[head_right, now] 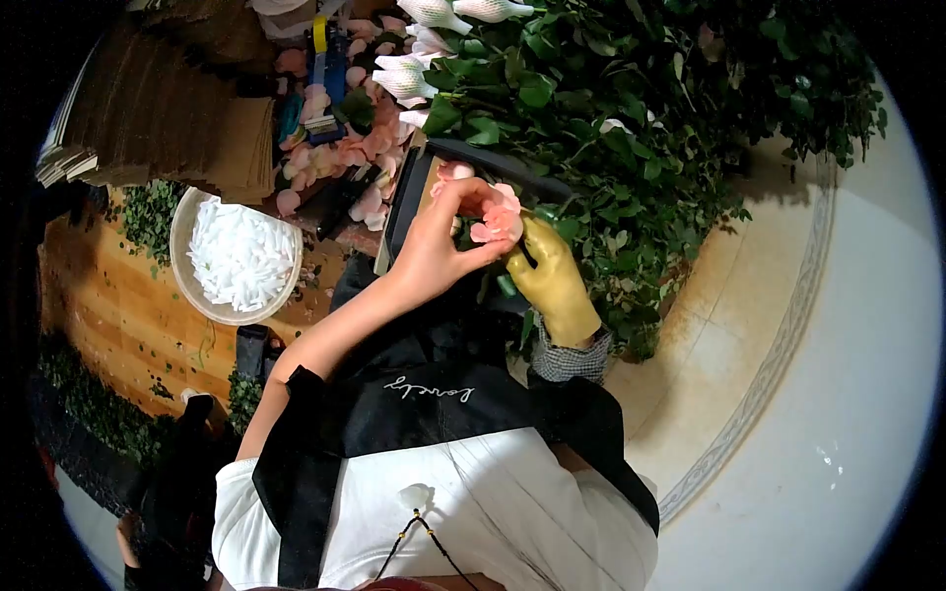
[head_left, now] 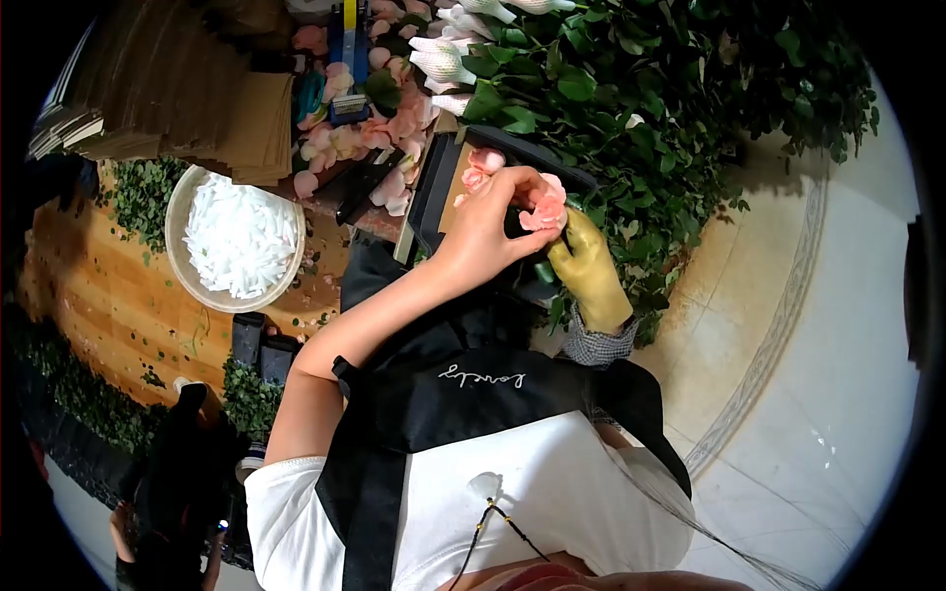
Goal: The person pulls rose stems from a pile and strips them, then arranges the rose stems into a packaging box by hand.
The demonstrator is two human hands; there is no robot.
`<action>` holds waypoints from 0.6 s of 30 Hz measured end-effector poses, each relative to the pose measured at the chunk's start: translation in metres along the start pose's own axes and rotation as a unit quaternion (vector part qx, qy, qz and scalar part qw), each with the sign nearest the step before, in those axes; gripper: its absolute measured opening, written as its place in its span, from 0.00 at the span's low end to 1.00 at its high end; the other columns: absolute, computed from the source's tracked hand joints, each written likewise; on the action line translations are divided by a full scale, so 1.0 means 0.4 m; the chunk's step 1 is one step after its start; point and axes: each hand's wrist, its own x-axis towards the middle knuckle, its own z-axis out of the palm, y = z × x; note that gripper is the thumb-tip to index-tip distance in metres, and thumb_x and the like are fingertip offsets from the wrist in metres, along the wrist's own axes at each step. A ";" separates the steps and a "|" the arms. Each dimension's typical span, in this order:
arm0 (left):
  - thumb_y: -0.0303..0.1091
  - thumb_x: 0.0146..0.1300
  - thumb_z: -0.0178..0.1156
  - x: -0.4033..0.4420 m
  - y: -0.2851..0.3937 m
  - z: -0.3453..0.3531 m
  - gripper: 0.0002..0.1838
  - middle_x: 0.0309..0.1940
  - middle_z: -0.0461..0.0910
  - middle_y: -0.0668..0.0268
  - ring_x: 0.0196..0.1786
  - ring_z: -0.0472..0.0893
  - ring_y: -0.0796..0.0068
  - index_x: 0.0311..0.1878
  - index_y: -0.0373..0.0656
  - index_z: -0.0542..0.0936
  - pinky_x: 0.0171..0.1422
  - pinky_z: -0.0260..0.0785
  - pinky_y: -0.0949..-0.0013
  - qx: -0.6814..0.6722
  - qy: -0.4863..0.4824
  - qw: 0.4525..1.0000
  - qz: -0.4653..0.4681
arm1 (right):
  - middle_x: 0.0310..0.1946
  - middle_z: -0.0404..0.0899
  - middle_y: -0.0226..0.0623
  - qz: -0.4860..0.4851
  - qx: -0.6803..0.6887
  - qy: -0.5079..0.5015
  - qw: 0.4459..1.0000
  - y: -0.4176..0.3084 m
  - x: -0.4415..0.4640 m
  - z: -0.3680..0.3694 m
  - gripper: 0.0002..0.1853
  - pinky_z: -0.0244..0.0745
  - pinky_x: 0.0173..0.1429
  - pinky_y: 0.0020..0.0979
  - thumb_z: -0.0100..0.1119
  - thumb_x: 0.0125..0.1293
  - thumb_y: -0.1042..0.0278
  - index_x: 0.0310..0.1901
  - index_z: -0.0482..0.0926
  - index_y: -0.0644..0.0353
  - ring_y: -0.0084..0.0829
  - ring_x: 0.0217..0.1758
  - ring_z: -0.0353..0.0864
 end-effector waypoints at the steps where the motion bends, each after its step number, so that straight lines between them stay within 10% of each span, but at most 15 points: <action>1: 0.28 0.54 0.78 0.000 0.001 -0.003 0.34 0.48 0.82 0.58 0.50 0.84 0.66 0.61 0.38 0.70 0.59 0.76 0.64 -0.006 -0.001 1.000 0.008 | 0.59 0.80 0.46 0.010 0.017 -0.007 1.000 -0.010 -0.003 -0.006 0.21 0.71 0.69 0.39 0.59 0.62 0.83 0.59 0.79 0.64 0.45 0.63 0.78; 18: 0.27 0.58 0.71 -0.031 0.040 0.001 0.16 0.50 0.80 0.60 0.53 0.80 0.61 0.48 0.38 0.79 0.59 0.72 0.63 0.021 0.033 0.997 0.060 | 0.60 0.82 0.45 0.059 0.053 0.105 0.991 0.033 -0.024 0.008 0.18 0.69 0.73 0.39 0.58 0.68 0.78 0.59 0.80 0.65 0.43 0.64 0.80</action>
